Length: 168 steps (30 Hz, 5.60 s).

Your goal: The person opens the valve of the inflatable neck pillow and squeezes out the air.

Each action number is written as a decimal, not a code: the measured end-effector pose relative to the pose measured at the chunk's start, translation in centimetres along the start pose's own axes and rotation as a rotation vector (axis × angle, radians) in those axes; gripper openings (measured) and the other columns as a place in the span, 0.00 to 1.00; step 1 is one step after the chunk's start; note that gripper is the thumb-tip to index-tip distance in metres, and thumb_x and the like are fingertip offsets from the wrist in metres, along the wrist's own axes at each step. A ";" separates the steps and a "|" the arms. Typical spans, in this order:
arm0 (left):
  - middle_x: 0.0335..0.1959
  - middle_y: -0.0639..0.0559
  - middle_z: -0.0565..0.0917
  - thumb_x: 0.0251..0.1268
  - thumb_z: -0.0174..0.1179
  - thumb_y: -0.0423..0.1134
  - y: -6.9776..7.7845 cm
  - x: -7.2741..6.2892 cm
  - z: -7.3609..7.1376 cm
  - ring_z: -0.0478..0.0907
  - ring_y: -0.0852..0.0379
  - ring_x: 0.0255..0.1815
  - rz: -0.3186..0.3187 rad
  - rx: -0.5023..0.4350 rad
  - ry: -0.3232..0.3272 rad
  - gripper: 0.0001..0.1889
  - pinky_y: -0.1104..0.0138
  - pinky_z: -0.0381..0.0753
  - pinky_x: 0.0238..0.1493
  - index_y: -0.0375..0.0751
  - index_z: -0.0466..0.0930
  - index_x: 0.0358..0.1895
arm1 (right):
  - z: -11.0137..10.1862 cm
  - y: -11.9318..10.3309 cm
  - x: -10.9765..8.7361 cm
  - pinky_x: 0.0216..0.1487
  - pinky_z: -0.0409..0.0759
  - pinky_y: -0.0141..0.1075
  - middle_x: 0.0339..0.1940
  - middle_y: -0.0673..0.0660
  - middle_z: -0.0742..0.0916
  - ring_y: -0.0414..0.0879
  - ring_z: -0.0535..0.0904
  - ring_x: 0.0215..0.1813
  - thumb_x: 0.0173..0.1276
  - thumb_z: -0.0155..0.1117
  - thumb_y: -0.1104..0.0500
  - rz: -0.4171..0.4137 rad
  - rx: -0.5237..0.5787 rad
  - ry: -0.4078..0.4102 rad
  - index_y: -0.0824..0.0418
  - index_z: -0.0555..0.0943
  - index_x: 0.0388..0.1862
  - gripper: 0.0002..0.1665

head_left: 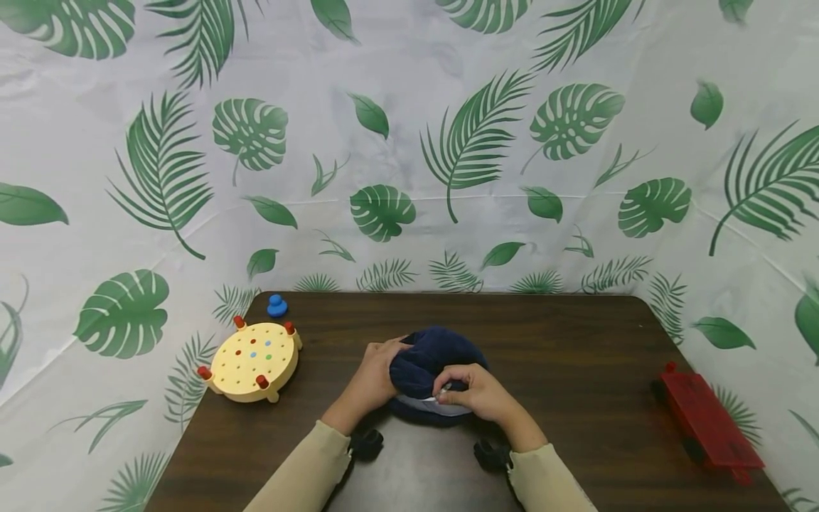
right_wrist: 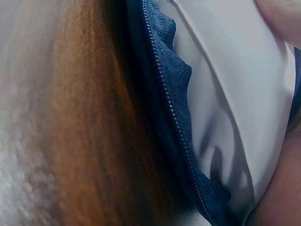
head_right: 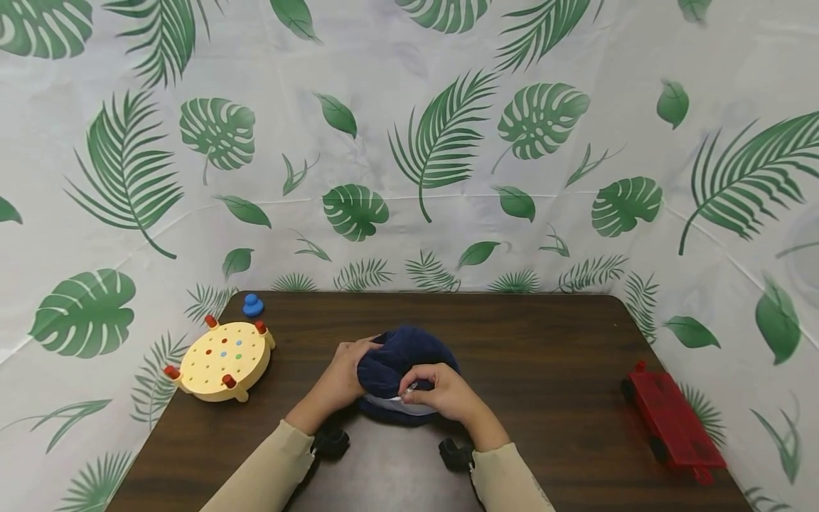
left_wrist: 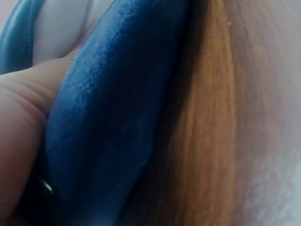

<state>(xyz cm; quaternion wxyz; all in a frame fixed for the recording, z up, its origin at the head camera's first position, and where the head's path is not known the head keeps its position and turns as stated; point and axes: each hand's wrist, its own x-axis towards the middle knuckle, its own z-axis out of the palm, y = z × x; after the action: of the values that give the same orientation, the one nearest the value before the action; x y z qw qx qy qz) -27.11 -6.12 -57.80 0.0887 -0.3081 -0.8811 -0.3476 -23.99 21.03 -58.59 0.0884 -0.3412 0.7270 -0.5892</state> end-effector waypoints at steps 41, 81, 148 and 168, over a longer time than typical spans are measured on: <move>0.70 0.49 0.87 0.72 0.70 0.50 0.2 -0.1 -0.1 0.85 0.52 0.52 0.009 0.022 0.031 0.33 0.60 0.70 0.51 0.47 0.77 0.78 | 0.2 0.0 0.0 0.47 0.86 0.32 0.38 0.52 0.89 0.37 0.84 0.44 0.71 0.77 0.67 -0.030 0.002 0.064 0.57 0.89 0.43 0.07; 0.70 0.51 0.87 0.73 0.70 0.52 -0.2 -0.2 0.4 0.84 0.55 0.50 0.001 0.059 0.028 0.34 0.63 0.68 0.50 0.48 0.76 0.79 | 0.2 0.3 0.0 0.48 0.89 0.36 0.38 0.50 0.91 0.40 0.87 0.43 0.73 0.75 0.64 -0.006 -0.012 0.001 0.56 0.89 0.42 0.03; 0.70 0.54 0.87 0.77 0.67 0.54 0.3 -0.1 0.3 0.64 0.59 0.33 -0.111 0.013 -0.052 0.38 0.67 0.64 0.42 0.58 0.66 0.86 | 0.2 0.2 0.0 0.48 0.89 0.35 0.39 0.67 0.89 0.38 0.86 0.44 0.74 0.73 0.67 -0.014 -0.009 -0.037 0.59 0.88 0.42 0.03; 0.48 0.53 0.93 0.74 0.68 0.53 -2.8 0.0 2.0 0.80 0.58 0.39 0.184 -0.024 0.139 0.18 0.65 0.69 0.39 0.47 0.88 0.57 | 0.2 0.1 0.2 0.50 0.89 0.35 0.40 0.57 0.91 0.38 0.86 0.45 0.73 0.72 0.70 -0.014 -0.021 -0.033 0.58 0.88 0.42 0.07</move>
<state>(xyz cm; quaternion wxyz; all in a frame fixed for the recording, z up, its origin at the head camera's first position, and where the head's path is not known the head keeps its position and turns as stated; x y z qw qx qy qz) -28.73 -6.37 -60.89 0.1773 -0.3638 -0.8367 -0.3690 -24.07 20.81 -58.65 0.0929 -0.3568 0.7292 -0.5765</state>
